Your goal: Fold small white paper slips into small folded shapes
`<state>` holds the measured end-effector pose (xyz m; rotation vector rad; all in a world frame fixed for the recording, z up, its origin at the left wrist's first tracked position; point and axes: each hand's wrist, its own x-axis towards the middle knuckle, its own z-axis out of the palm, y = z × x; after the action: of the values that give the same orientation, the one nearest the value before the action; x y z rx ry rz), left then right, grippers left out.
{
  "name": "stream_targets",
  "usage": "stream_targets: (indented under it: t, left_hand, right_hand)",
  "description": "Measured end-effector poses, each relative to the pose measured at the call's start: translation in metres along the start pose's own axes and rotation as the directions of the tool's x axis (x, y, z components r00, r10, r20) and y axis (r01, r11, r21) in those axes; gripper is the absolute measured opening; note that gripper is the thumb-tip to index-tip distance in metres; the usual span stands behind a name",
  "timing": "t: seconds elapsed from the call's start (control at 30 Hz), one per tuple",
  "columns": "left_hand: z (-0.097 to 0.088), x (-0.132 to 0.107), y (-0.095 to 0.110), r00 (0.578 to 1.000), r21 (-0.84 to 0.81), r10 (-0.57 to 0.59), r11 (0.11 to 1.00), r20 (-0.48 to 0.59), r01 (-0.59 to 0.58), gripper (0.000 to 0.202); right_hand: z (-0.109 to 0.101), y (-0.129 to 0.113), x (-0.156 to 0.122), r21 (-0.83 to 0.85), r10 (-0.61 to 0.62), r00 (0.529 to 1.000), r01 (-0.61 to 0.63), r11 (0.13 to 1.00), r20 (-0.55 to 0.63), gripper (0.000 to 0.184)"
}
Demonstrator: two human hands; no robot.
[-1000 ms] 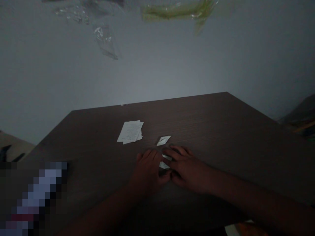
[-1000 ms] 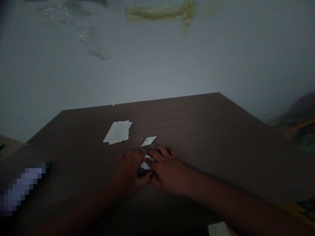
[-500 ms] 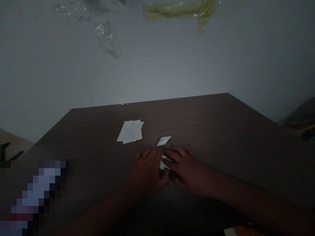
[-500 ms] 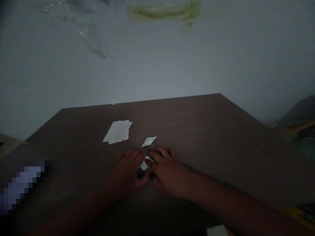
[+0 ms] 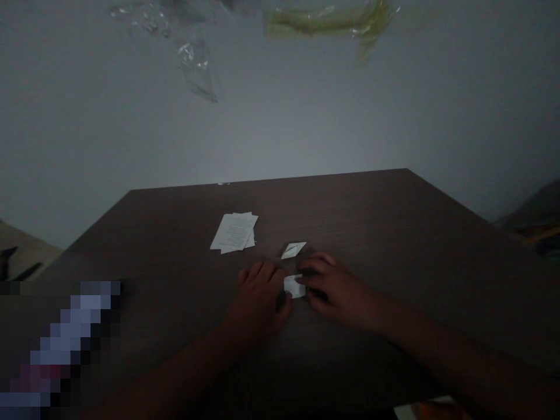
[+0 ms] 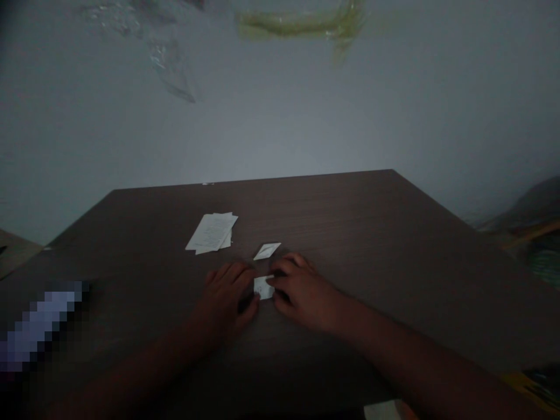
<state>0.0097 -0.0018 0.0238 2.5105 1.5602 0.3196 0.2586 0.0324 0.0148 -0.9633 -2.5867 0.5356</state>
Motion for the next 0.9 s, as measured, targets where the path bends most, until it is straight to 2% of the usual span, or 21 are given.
stream_targets:
  t: [0.07, 0.17, 0.33, 0.43, 0.57, 0.73, 0.9]
  left_hand:
    - [-0.001, 0.001, -0.008, 1.000, 0.003, 0.024, 1.000, -0.004, -0.024, 0.034]
    - [-0.002, 0.003, -0.019, 0.997, 0.008, 0.077, 0.997, 0.002, -0.077, 0.034]
    - [-0.004, 0.004, -0.023, 0.990, 0.058, 0.139, 0.988, 0.027, -0.140, 0.038]
    - [-0.005, 0.003, -0.022, 0.985, 0.070, 0.167, 0.983, 0.038, -0.170, 0.041]
    - [-0.002, 0.002, -0.028, 0.975, 0.018, 0.210, 0.977, 0.070, -0.212, 0.036]
    - [0.005, 0.002, -0.038, 0.980, -0.084, 0.196, 0.978, 0.037, -0.193, 0.032]
    - [-0.003, -0.001, -0.035, 0.956, -0.222, 0.288, 0.937, 0.053, -0.270, 0.026]
  right_hand:
    - [0.000, 0.002, 0.001, 0.012, -0.007, 1.000, 0.007, 1.000, -0.029, 0.022]
    - [-0.001, -0.003, 0.001, 0.053, -0.059, 0.998, 0.059, 0.997, 0.003, 0.016]
    - [-0.004, -0.019, -0.002, 0.068, -0.197, 0.972, 0.190, 0.979, 0.124, 0.021]
    - [-0.005, -0.020, -0.001, 0.101, -0.248, 0.958, 0.235, 0.967, 0.145, 0.025]
    - [-0.001, -0.012, 0.002, 0.120, -0.236, 0.967, 0.224, 0.967, 0.100, 0.019]
    - [0.007, -0.004, 0.002, 0.078, -0.214, 0.975, 0.209, 0.975, 0.064, 0.015]
    - [0.009, -0.004, 0.000, 0.036, -0.164, 0.985, 0.162, 0.986, 0.061, 0.011]
